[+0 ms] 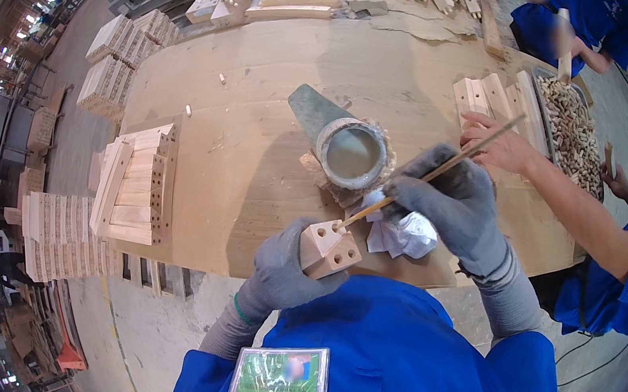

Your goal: The person applies glue into the holes of small wooden blocks using a thin stick, then places the blocks onto a stack. The person repeats this process for multiple blocks throughout the clip.

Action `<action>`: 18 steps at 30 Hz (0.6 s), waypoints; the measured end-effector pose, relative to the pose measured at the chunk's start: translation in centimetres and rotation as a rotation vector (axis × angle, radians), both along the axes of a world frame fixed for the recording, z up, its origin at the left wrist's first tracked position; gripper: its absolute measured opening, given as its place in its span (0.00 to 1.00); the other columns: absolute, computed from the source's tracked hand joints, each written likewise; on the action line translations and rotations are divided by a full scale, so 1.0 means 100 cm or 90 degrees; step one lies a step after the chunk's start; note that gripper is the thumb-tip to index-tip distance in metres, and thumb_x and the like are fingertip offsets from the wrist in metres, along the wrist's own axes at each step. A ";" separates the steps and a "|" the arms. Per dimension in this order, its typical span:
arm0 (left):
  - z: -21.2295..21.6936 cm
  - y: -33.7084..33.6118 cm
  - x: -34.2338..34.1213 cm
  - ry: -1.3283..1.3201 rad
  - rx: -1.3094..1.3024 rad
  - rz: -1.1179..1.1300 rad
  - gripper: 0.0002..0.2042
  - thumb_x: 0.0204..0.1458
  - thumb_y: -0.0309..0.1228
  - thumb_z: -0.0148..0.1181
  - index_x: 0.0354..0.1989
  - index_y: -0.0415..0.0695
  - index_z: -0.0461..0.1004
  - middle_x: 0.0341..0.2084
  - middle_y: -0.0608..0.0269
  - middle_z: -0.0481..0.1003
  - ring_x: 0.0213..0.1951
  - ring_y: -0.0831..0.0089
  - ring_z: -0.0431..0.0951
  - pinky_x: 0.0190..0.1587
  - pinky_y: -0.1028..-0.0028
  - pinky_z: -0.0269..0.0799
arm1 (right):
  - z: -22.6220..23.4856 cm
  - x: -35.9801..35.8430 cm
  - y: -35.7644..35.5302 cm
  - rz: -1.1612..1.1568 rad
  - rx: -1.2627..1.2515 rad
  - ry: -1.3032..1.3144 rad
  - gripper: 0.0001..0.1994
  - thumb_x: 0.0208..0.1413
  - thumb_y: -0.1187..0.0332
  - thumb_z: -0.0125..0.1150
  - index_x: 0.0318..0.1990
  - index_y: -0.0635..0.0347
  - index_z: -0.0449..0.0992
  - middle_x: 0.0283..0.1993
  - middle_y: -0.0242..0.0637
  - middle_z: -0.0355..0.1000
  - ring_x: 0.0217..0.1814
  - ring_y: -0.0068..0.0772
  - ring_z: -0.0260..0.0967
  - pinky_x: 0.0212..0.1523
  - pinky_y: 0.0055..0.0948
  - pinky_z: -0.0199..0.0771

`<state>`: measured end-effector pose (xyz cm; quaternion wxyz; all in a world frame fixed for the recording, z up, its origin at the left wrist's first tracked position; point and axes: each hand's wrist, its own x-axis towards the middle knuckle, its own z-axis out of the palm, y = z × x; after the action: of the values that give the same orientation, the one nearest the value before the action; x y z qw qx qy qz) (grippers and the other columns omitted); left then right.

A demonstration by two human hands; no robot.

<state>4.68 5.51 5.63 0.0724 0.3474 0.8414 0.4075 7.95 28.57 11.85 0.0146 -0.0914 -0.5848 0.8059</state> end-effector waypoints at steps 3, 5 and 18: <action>0.002 0.002 0.003 0.008 0.003 -0.009 0.32 0.28 0.40 0.75 0.43 0.41 0.68 0.29 0.58 0.74 0.27 0.62 0.78 0.30 0.67 0.73 | -0.002 0.003 -0.001 0.066 0.066 -0.050 0.10 0.52 0.67 0.64 0.36 0.64 0.73 0.25 0.31 0.72 0.19 0.14 0.65 0.18 0.14 0.65; 0.002 0.003 0.004 0.003 0.003 -0.013 0.32 0.28 0.40 0.75 0.44 0.42 0.68 0.29 0.58 0.74 0.27 0.62 0.78 0.30 0.67 0.73 | -0.003 0.005 -0.003 0.078 0.087 -0.061 0.10 0.52 0.65 0.64 0.36 0.62 0.74 0.23 0.28 0.70 0.16 0.10 0.61 0.15 0.13 0.59; 0.005 0.005 0.008 -0.030 -0.021 -0.009 0.31 0.28 0.37 0.75 0.43 0.41 0.68 0.30 0.58 0.76 0.30 0.63 0.79 0.32 0.68 0.74 | 0.003 0.008 0.001 0.036 0.047 -0.016 0.07 0.52 0.70 0.63 0.35 0.63 0.74 0.27 0.30 0.72 0.24 0.13 0.66 0.23 0.14 0.66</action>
<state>5.44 6.03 6.17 0.1011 0.3426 0.8433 0.4015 8.74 28.65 12.19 -0.0119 -0.0845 -0.6165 0.7827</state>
